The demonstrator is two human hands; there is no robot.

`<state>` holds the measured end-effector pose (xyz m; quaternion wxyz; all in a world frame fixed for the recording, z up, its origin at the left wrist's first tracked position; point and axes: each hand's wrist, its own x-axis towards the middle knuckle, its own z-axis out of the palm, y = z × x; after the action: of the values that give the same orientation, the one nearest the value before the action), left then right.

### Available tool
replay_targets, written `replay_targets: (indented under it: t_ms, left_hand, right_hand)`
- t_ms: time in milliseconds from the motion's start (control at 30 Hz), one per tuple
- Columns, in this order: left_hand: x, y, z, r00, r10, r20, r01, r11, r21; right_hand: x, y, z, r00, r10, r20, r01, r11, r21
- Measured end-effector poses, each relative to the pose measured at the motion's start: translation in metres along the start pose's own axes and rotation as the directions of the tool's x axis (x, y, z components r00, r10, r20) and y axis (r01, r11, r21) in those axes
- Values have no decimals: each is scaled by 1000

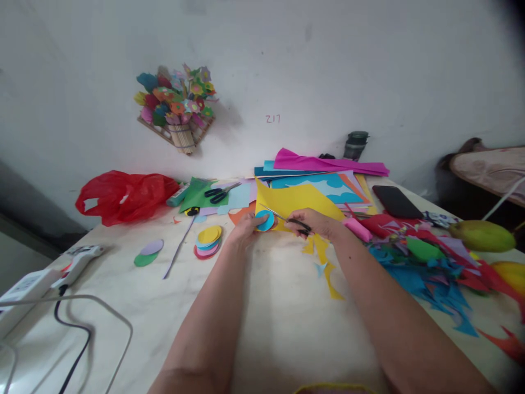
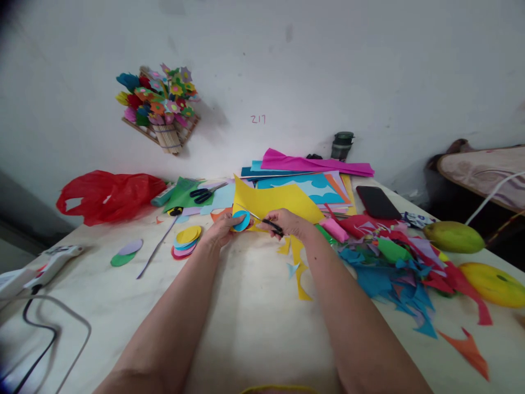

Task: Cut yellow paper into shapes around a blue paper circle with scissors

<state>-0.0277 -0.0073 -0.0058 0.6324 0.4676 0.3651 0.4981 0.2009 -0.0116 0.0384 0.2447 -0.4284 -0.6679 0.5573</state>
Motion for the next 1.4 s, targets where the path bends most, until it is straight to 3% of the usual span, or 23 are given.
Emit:
replay_targets:
  t_ms: [1400]
  left_hand:
    - [-1,2,2,999,-39,1,39,999,-10]
  right_hand:
    - [1,5,3,998,-4,67,-1,998,68]
